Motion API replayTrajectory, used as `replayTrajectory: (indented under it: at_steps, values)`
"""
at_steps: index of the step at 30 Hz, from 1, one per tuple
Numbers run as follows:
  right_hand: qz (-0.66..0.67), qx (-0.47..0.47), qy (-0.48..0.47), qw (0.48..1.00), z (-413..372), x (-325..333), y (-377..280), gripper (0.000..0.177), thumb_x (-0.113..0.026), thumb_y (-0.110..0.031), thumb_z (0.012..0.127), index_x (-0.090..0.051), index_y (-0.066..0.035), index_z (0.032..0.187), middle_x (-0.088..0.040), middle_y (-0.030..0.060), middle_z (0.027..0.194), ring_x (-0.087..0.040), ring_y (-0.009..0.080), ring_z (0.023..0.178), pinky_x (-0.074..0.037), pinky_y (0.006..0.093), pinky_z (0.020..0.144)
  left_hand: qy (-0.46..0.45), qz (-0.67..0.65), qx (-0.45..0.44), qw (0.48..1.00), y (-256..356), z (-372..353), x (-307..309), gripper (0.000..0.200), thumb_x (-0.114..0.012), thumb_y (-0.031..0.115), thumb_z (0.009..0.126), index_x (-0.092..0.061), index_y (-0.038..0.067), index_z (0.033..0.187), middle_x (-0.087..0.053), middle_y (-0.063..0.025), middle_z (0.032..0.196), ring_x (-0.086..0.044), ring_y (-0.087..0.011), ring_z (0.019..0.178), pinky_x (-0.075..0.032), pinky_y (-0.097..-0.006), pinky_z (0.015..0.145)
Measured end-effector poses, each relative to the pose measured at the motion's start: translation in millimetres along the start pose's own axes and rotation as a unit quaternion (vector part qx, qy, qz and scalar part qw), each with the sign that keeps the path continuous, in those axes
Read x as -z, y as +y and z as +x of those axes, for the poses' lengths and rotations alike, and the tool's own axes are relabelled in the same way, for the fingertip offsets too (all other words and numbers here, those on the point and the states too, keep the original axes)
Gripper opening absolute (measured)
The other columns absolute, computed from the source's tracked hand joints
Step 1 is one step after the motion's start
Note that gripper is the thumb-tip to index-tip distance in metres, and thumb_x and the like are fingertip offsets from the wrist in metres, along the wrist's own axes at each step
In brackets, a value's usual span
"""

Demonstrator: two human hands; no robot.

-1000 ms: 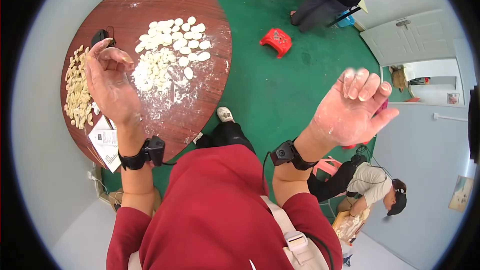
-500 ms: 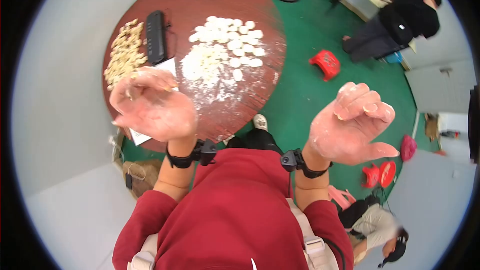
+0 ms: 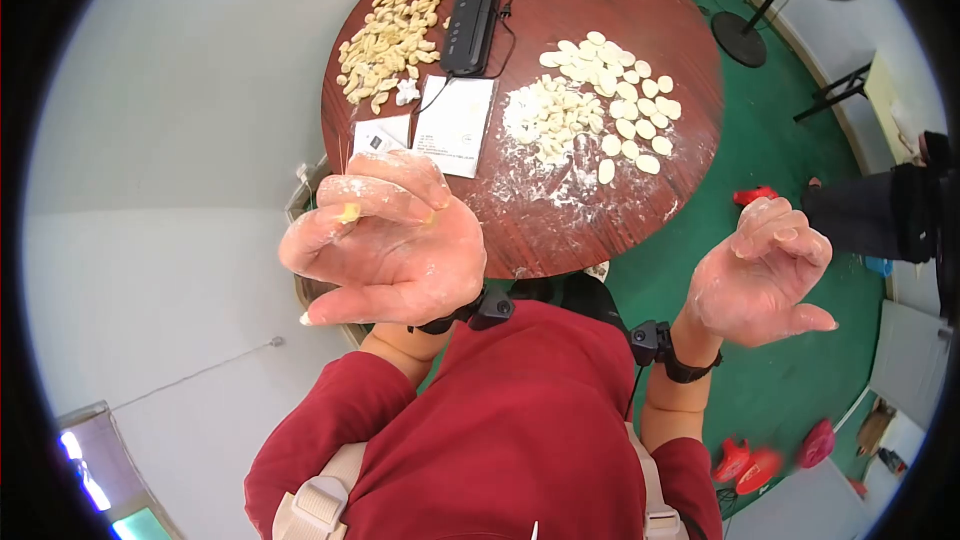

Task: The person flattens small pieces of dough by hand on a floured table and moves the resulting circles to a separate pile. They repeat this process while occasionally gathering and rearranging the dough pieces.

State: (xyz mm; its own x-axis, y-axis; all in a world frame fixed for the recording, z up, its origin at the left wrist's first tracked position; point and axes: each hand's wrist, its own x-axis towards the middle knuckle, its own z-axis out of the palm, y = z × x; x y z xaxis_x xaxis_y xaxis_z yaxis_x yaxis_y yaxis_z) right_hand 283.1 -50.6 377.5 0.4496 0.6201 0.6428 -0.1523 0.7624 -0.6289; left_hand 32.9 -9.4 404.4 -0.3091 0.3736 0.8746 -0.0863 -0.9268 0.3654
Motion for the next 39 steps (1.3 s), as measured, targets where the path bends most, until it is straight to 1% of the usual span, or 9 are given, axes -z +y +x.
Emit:
replayTrajectory:
  at_steps: [5,9,15,17,19,21,25,30,39]
  values:
    - [-0.003,-0.029,0.006,1.0,3,12,33,0.082,-0.026,-0.076,0.101,-0.059,-0.002,0.097,-0.05,0.0055,0.069,-0.041,0.0152,0.063,-0.031,0.0294,0.059,0.049,0.027,-0.067,0.996,-14,-10,4,0.07,-0.015,0.065,0.106,-0.048,0.006,0.121,-0.056,-0.0121,0.075,-0.048,-0.0188,0.056,-0.042,-0.0274,0.046]
    - [-0.116,-0.094,-0.004,0.989,-1,23,66,0.084,-0.023,-0.074,0.102,-0.058,0.001,0.092,-0.05,0.0066,0.072,-0.043,0.0149,0.062,-0.033,0.0267,0.057,-0.023,0.114,-0.038,0.993,-35,-35,31,0.071,-0.018,0.066,0.106,-0.051,0.004,0.12,-0.058,-0.011,0.078,-0.048,-0.0185,0.059,-0.043,-0.0311,0.052]
    - [-0.209,-0.283,-0.115,0.929,-34,80,150,0.036,-0.045,-0.021,0.109,-0.066,0.0,0.089,-0.057,0.0008,0.074,-0.05,0.0068,0.065,-0.036,0.0238,0.058,-0.09,0.25,0.179,0.947,-88,-118,92,0.05,-0.041,0.046,0.11,-0.063,0.001,0.117,-0.058,-0.0102,0.078,-0.051,-0.0192,0.057,-0.043,-0.0302,0.055]
    - [-0.295,-0.325,-0.202,0.875,-45,102,181,0.035,-0.049,-0.023,0.108,-0.067,-0.001,0.088,-0.057,0.0023,0.068,-0.053,0.0091,0.064,-0.039,0.0277,0.058,-0.205,0.399,0.419,0.789,-98,-143,103,0.034,-0.054,0.031,0.106,-0.062,0.003,0.123,-0.064,-0.014,0.085,-0.061,-0.0255,0.066,-0.05,-0.0364,0.064]
    - [-0.315,-0.338,-0.253,0.85,-60,121,205,0.034,-0.051,-0.024,0.107,-0.068,-0.001,0.089,-0.057,0.0045,0.066,-0.054,0.011,0.063,-0.041,0.0299,0.059,-0.238,0.413,0.444,0.759,-110,-184,119,0.031,-0.057,0.027,0.103,-0.062,0.004,0.123,-0.066,-0.0155,0.091,-0.064,-0.0283,0.073,-0.051,-0.0392,0.07]
    - [-0.395,-0.39,-0.349,0.755,-76,142,228,0.031,-0.055,-0.026,0.105,-0.07,-0.001,0.095,-0.063,0.0126,0.069,-0.061,0.0216,0.064,-0.047,0.0372,0.064,-0.28,0.428,0.497,0.701,-118,-221,131,0.029,-0.063,0.023,0.098,-0.064,0.005,0.121,-0.07,-0.0189,0.104,-0.067,-0.0356,0.088,-0.053,-0.0449,0.081]
    - [-0.389,-0.426,-0.403,0.711,-107,163,264,0.03,-0.06,-0.03,0.101,-0.072,-0.002,0.1,-0.072,0.0196,0.084,-0.07,0.0378,0.083,-0.053,0.0445,0.076,-0.261,0.454,0.504,0.687,-120,-277,141,0.028,-0.067,0.023,0.094,-0.066,0.005,0.116,-0.07,-0.0189,0.102,-0.067,-0.0364,0.087,-0.054,-0.047,0.081]
    - [-0.367,-0.413,-0.469,0.69,-129,155,303,0.027,-0.062,-0.028,0.097,-0.073,-0.003,0.1,-0.073,0.0204,0.089,-0.07,0.0379,0.084,-0.054,0.045,0.077,-0.236,0.47,0.549,0.65,-127,-287,133,0.024,-0.069,0.019,0.092,-0.069,0.002,0.109,-0.07,-0.0187,0.098,-0.067,-0.0347,0.085,-0.054,-0.0438,0.079]
    - [-0.392,-0.412,-0.407,0.715,-163,102,343,0.015,-0.071,-0.014,0.09,-0.073,-0.005,0.103,-0.071,0.0139,0.084,-0.068,0.0279,0.075,-0.053,0.0385,0.071,-0.182,0.458,0.5,0.712,-185,-290,139,0.019,-0.069,0.008,0.089,-0.066,0.003,0.106,-0.063,-0.0175,0.097,-0.064,-0.0364,0.088,-0.052,-0.0458,0.079]
